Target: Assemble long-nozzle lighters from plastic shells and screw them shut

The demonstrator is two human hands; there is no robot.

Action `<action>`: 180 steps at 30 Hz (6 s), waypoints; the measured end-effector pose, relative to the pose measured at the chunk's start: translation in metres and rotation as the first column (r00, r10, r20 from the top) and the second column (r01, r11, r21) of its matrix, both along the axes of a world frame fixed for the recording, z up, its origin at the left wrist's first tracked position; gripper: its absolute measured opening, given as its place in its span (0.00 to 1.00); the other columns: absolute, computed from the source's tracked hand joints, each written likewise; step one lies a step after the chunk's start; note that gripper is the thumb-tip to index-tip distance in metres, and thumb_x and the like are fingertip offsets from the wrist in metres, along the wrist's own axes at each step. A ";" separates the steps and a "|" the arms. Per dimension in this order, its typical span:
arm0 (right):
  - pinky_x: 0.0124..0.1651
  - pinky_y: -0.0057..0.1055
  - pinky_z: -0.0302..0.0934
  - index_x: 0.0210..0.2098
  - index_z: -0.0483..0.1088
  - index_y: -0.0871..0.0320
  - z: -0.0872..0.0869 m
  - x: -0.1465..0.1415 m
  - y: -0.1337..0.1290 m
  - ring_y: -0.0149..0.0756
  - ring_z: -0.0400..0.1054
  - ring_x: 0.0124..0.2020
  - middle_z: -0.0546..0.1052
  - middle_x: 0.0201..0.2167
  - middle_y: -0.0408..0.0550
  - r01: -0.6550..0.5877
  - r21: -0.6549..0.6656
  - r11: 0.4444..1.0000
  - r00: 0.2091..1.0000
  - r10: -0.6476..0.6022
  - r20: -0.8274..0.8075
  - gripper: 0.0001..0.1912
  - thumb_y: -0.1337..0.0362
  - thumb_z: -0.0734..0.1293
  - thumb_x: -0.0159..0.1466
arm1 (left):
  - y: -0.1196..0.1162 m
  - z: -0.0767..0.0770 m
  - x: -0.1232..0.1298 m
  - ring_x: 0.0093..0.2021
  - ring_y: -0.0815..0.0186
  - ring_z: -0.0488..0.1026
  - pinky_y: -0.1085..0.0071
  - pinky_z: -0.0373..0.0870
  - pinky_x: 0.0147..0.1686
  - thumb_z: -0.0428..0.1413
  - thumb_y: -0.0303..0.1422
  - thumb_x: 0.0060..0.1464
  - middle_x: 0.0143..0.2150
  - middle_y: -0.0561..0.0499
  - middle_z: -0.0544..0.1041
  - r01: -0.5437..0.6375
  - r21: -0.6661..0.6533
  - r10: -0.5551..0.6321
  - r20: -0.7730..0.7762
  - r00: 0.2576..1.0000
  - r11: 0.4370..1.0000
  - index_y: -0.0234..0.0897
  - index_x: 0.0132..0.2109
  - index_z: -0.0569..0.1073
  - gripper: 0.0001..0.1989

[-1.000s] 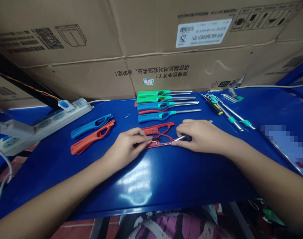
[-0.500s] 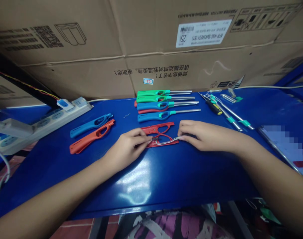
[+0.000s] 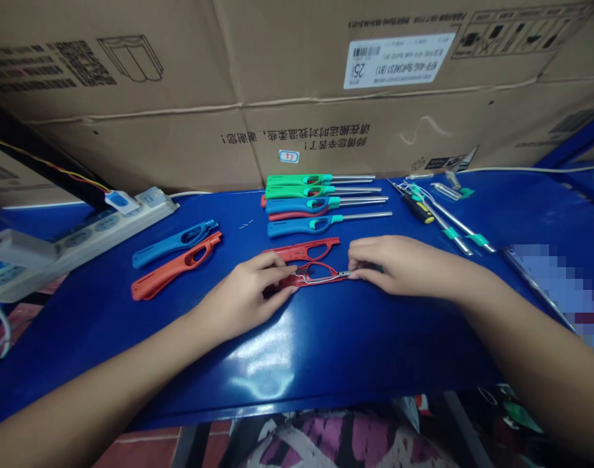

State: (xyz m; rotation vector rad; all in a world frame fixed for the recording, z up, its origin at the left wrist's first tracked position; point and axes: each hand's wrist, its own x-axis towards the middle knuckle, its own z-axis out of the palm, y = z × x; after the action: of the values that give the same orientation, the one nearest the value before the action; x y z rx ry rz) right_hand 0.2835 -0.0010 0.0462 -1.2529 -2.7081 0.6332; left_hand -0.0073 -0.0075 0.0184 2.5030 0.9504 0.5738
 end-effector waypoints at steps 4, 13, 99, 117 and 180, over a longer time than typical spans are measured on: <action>0.34 0.30 0.52 0.34 0.70 0.57 0.000 -0.004 -0.002 0.36 0.69 0.34 0.76 0.35 0.47 -0.022 0.083 0.996 0.997 0.015 0.080 0.06 0.66 0.64 0.69 | 0.000 0.001 0.001 0.39 0.64 0.76 0.66 0.77 0.42 0.56 0.30 0.64 0.42 0.46 0.76 -0.009 -0.014 0.009 -0.008 1.000 1.000 0.35 0.47 0.79 0.09; 0.34 0.32 0.51 0.30 0.68 0.57 0.001 -0.011 -0.008 0.36 0.66 0.32 0.74 0.30 0.46 -0.101 0.231 0.968 0.981 0.059 0.184 0.10 0.72 0.61 0.67 | -0.001 -0.001 0.002 0.41 0.62 0.76 0.65 0.76 0.43 0.57 0.30 0.63 0.43 0.45 0.77 -0.021 -0.002 0.021 0.000 1.000 1.000 0.35 0.47 0.79 0.08; 0.35 0.28 0.56 0.35 0.70 0.57 -0.017 -0.037 -0.017 0.31 0.67 0.34 0.74 0.34 0.43 0.108 0.057 0.993 0.966 -0.091 -0.242 0.05 0.63 0.69 0.65 | -0.020 0.005 0.008 0.47 0.58 0.74 0.60 0.76 0.48 0.53 0.29 0.67 0.46 0.44 0.76 0.046 0.108 -0.024 -0.190 0.981 0.993 0.33 0.54 0.76 0.12; 0.35 0.28 0.55 0.36 0.71 0.56 -0.019 -0.032 -0.014 0.30 0.65 0.33 0.73 0.35 0.43 0.103 -0.050 0.993 0.962 -0.112 -0.247 0.02 0.68 0.67 0.66 | -0.017 0.008 0.008 0.54 0.58 0.71 0.57 0.73 0.54 0.49 0.29 0.69 0.55 0.44 0.75 0.088 0.049 -0.079 -0.173 0.982 0.995 0.39 0.58 0.72 0.14; 0.32 0.28 0.52 0.40 0.66 0.56 -0.025 -0.022 -0.002 0.29 0.63 0.31 0.72 0.37 0.43 -0.169 0.150 0.974 0.978 0.185 -0.096 0.02 0.65 0.63 0.70 | -0.016 0.004 0.005 0.55 0.54 0.70 0.55 0.75 0.54 0.51 0.26 0.66 0.56 0.44 0.74 0.174 0.199 -0.096 -0.352 0.931 0.964 0.37 0.61 0.70 0.18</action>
State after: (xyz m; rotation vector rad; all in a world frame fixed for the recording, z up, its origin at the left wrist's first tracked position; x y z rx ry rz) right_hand 0.2617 -0.0032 0.0213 -0.9239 -2.7377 0.4996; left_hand -0.0019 -0.0233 0.0224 2.9126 0.8564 0.2170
